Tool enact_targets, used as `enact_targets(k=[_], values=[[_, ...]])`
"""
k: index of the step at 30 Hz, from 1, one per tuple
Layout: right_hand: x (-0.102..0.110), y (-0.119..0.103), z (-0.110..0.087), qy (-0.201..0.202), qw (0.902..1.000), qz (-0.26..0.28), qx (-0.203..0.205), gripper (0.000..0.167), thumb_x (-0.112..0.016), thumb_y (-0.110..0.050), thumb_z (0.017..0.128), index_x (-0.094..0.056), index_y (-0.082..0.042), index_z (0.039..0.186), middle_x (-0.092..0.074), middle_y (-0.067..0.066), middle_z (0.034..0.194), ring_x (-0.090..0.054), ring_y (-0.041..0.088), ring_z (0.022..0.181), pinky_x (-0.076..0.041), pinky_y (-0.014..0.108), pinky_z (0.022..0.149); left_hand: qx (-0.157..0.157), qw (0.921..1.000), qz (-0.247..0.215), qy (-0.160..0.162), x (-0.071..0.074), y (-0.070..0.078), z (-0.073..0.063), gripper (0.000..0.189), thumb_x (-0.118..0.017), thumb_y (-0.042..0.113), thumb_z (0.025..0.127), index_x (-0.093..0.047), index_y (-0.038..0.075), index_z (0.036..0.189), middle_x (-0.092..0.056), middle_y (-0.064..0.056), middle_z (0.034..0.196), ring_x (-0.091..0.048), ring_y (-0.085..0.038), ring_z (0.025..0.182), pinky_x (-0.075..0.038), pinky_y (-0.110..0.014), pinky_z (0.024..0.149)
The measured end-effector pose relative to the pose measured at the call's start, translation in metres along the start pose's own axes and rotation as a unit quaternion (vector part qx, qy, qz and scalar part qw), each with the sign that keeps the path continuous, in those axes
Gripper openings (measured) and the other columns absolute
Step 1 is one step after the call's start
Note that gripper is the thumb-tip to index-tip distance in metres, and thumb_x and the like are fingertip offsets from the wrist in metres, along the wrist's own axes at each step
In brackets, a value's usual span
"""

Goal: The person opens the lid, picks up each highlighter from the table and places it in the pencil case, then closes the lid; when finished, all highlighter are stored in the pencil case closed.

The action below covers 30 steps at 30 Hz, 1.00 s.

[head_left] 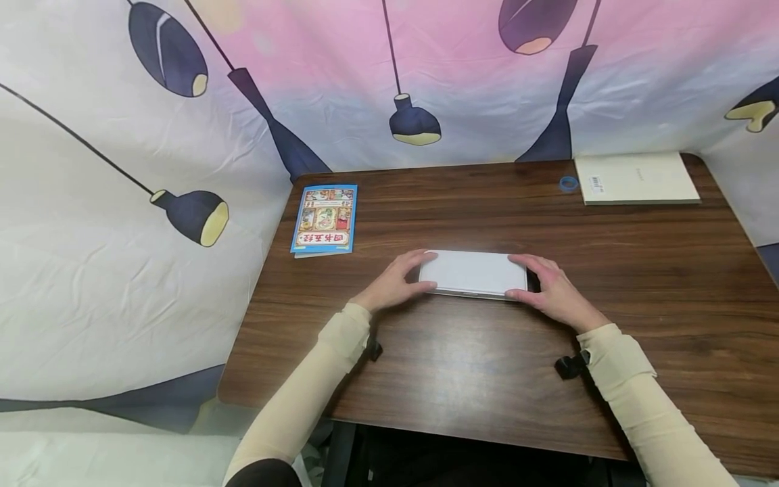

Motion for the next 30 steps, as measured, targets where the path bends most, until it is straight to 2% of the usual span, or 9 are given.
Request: enact_targets(k=[17,24,27,30], values=[[-0.002,0.008,0.008,-0.006,1.0,0.001,-0.008,0.077,-0.08,-0.039,0.095,-0.045,-0.011,0.158,-0.043,0.023,0.162,-0.03,0.049,0.15,-0.025,0.073,0.117,-0.013,0.9999,0.004,0.009,-0.004,-0.008,0.008,0.071,-0.072,0.051,0.097,-0.047,0.03,0.16,-0.038,-0.001,0.17,-0.028,-0.026,0.158,-0.024,-0.055,0.128],[-0.004,0.011,0.01,-0.01,1.0,-0.001,-0.003,0.077,-0.079,-0.039,0.095,-0.045,-0.009,0.158,-0.042,0.024,0.162,-0.03,0.05,0.149,-0.025,0.073,0.117,-0.007,1.0,0.0,0.006,-0.005,-0.01,0.009,0.071,-0.072,0.052,0.098,-0.046,0.028,0.16,-0.039,0.0,0.169,-0.029,-0.025,0.158,-0.024,-0.053,0.128],[0.0,0.009,0.013,-0.023,0.9997,-0.006,-0.007,0.076,-0.077,-0.039,0.097,-0.044,-0.006,0.158,-0.042,0.025,0.161,-0.031,0.05,0.149,-0.027,0.072,0.117,-0.01,0.9998,0.017,-0.008,-0.001,-0.006,0.014,0.073,-0.072,0.051,0.098,-0.046,0.025,0.16,-0.041,-0.001,0.167,-0.03,-0.024,0.157,-0.025,-0.05,0.128],[0.015,0.001,0.024,-0.046,0.9985,-0.028,-0.013,0.074,-0.07,-0.042,0.101,-0.043,-0.002,0.158,-0.042,0.027,0.161,-0.033,0.051,0.149,-0.028,0.071,0.118,-0.019,0.9978,0.06,-0.02,0.016,0.005,0.029,0.076,-0.07,0.051,0.099,-0.043,0.02,0.162,-0.04,-0.005,0.167,-0.03,-0.027,0.157,-0.023,-0.054,0.129]])
Point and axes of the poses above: each hand's wrist, its own z-axis towards the middle knuckle, its own x-axis out of the back of the hand, y = z × x, the point moved 1 cm from there along z, towards the middle knuckle
